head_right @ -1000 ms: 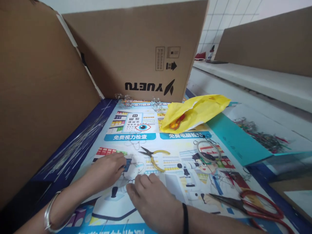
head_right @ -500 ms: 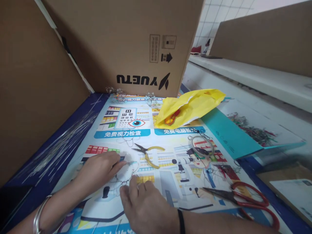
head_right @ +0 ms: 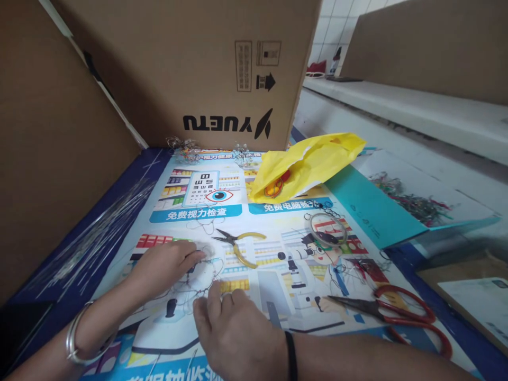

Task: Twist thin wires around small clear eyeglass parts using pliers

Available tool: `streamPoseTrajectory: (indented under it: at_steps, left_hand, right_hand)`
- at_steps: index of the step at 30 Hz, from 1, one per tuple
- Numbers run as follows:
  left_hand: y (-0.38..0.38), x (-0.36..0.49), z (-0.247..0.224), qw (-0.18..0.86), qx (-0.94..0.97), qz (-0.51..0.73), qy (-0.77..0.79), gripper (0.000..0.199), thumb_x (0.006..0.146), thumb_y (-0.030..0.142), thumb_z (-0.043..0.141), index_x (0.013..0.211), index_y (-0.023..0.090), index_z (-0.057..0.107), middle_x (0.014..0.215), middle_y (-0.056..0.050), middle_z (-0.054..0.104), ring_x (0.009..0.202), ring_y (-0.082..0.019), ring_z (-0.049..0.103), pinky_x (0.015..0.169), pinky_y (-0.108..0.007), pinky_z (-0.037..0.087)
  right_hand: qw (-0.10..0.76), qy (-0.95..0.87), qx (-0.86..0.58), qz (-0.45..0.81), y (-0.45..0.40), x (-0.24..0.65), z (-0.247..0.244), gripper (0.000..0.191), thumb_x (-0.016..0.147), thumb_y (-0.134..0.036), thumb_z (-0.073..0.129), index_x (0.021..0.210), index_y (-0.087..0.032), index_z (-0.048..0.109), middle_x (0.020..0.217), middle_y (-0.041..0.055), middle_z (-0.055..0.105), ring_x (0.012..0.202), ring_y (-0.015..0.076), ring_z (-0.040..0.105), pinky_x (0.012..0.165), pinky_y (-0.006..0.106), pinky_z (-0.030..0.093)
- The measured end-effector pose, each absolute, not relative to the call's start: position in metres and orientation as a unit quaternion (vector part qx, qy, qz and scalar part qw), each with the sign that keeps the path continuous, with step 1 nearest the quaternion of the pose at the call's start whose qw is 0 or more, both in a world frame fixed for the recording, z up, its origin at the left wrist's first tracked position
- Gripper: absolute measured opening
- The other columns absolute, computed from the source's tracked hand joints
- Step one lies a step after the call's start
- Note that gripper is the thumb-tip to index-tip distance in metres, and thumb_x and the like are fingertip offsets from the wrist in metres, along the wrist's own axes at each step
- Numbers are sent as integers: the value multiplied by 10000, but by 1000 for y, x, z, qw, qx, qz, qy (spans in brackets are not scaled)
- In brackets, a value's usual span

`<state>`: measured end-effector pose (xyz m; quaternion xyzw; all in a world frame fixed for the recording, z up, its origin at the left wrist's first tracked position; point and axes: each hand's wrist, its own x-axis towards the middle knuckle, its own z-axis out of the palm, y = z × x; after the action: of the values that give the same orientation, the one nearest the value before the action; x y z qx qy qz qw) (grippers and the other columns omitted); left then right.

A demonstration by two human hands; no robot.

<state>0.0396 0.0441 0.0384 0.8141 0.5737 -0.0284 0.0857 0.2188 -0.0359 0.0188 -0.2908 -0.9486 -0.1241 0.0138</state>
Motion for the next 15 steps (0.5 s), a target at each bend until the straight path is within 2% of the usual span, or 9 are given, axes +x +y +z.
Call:
streamPoseTrajectory:
  at_steps: [6, 10, 12, 15]
  left_hand:
    - [43, 33, 31, 146, 812, 33, 564, 258, 879, 376, 386, 748, 205, 527, 751, -25, 631, 688, -190, 577, 551, -261, 321]
    - [41, 25, 27, 191, 807, 94, 551, 167, 845, 343, 457, 778, 210, 532, 757, -6, 601, 720, -175, 549, 603, -259, 358]
    - [41, 22, 25, 207, 806, 126, 539, 107, 820, 309, 497, 814, 212, 542, 789, -5, 593, 753, -173, 542, 637, -265, 375]
    - [41, 18, 22, 216, 808, 163, 524, 82, 790, 261, 537, 856, 216, 556, 864, -12, 587, 827, -181, 533, 704, -287, 397]
  right_hand:
    - [34, -950, -290, -113, -34, 223, 23, 348, 825, -205, 465, 1153, -88, 479, 1086, 234, 584, 695, 241, 598, 526, 349, 402]
    - [109, -960, -236, -101, -22, 236, 32, 358, 858, -181, 409, 1207, -123, 465, 1029, 144, 607, 764, 216, 564, 607, 351, 394]
    - [152, -939, -279, -130, -9, 244, 35, 342, 855, -149, 393, 1180, -126, 497, 1013, 130, 609, 787, 211, 543, 651, 360, 381]
    - [154, -912, -355, -140, 15, 254, 34, 318, 854, -142, 398, 1140, -157, 535, 997, 103, 610, 799, 190, 511, 683, 338, 364]
